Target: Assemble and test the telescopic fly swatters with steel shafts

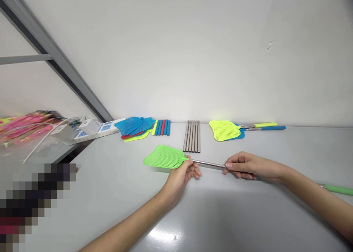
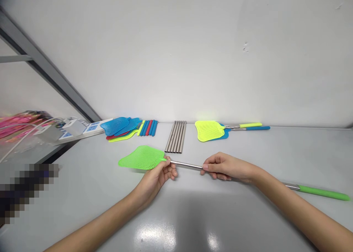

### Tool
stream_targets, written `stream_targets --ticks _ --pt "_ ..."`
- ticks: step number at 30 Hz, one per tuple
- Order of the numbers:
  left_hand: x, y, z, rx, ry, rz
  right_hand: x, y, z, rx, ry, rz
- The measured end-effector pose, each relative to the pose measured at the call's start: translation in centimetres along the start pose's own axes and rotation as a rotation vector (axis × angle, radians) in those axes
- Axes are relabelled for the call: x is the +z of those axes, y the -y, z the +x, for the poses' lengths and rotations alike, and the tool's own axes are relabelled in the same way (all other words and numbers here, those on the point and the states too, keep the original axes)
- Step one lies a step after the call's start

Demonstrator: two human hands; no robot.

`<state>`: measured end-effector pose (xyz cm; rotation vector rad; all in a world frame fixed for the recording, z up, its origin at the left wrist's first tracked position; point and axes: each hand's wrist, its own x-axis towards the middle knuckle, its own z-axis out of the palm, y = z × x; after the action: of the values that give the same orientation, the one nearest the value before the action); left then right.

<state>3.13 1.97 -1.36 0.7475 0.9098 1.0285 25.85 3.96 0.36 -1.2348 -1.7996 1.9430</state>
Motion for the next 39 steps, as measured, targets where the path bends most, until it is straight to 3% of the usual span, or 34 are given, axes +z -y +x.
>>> stream_targets --ticks 39 --pt "0.1 -0.18 -0.02 -0.031 0.015 -0.036 0.12 0.11 -0.02 0.007 -0.006 0.002"
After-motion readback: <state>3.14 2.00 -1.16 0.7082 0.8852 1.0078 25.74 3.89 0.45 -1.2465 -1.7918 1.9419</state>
